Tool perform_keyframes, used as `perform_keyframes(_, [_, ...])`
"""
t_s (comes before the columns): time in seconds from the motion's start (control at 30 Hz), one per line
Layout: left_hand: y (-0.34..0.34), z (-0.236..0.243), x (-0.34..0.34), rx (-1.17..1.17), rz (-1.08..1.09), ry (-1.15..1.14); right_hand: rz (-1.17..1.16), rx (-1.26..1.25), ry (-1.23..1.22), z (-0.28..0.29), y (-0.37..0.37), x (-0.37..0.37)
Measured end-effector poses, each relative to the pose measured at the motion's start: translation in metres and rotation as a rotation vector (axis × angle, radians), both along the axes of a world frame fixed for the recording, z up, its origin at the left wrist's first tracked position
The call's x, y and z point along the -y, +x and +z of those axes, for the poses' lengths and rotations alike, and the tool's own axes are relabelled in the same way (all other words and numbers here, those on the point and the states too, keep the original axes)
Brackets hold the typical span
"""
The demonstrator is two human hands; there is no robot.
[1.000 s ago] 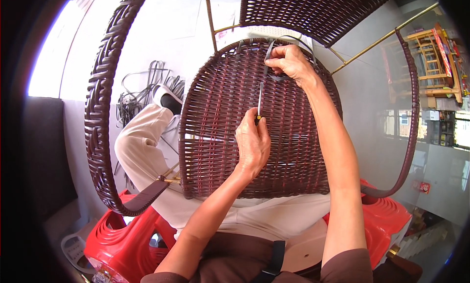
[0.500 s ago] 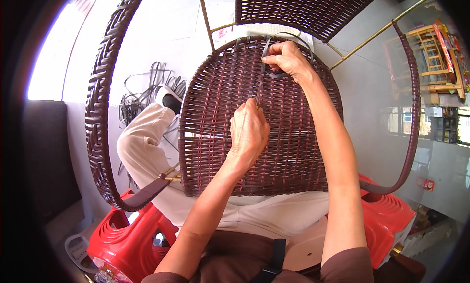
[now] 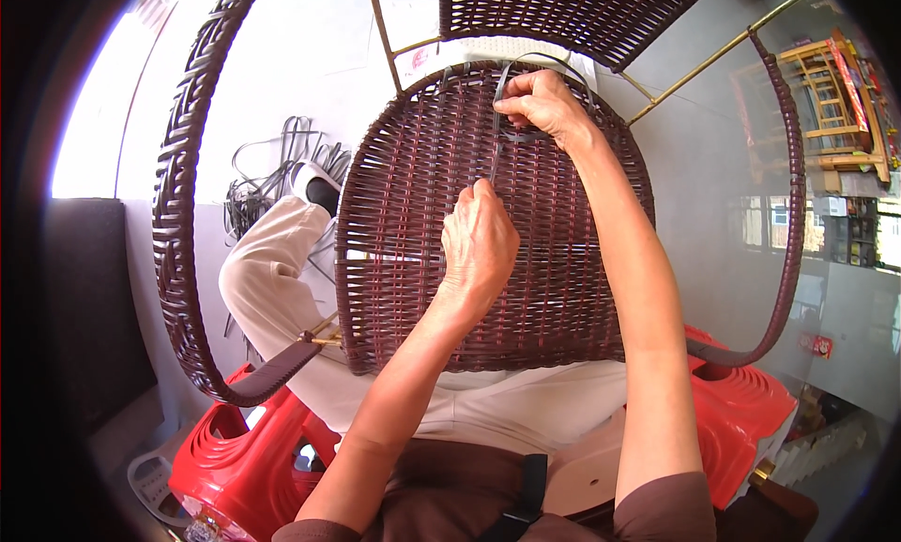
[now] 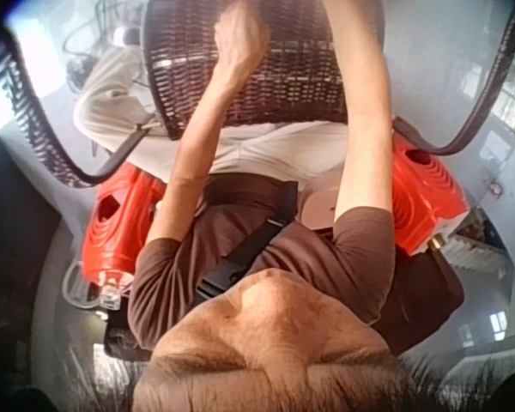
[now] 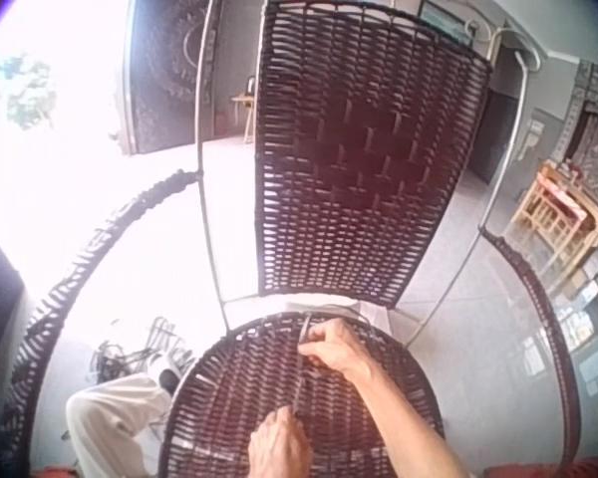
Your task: The person weaves replacement plastic strips into the back of a wicker chair using a screwdriver to create space between existing strands.
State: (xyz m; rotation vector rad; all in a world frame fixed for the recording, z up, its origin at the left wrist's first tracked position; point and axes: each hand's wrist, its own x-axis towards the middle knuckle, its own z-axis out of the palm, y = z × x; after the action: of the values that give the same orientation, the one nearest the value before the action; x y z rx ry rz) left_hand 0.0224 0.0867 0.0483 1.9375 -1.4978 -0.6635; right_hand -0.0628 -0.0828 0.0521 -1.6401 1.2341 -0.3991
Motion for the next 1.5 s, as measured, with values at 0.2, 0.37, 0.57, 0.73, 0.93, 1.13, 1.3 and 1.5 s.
perform_keyframes(0.2, [-0.008, -0.012, -0.004, -0.071, 0.039, -0.047, -0.005, 0.004, 0.010, 0.003, -0.002, -0.001])
perform_keyframes(0.37, [-0.011, -0.021, -0.009, -0.049, 0.035, -0.141, -0.011, -0.019, 0.006, 0.001, -0.002, 0.001])
perform_keyframes(0.57, [-0.018, -0.026, -0.013, -0.016, 0.107, -0.181, -0.014, 0.008, 0.034, 0.003, -0.002, 0.001])
perform_keyframes(0.73, [-0.021, -0.030, -0.014, 0.010, 0.125, -0.236, 0.029, -0.041, 0.027, 0.008, -0.001, 0.002])
perform_keyframes(0.93, [-0.020, -0.031, -0.015, 0.004, 0.124, -0.251, 0.050, -0.112, -0.005, 0.011, 0.002, 0.003])
perform_keyframes(1.13, [-0.021, -0.034, -0.015, -0.014, 0.129, -0.250, 0.090, -0.150, -0.018, 0.012, 0.002, 0.004])
perform_keyframes(1.3, [-0.016, -0.024, -0.015, -0.048, 0.102, -0.204, 0.126, -0.172, 0.003, 0.015, 0.006, 0.004])
perform_keyframes(1.5, [-0.004, -0.009, -0.028, -0.166, 0.024, -0.084, 0.059, -0.266, -0.123, 0.004, 0.013, 0.005])
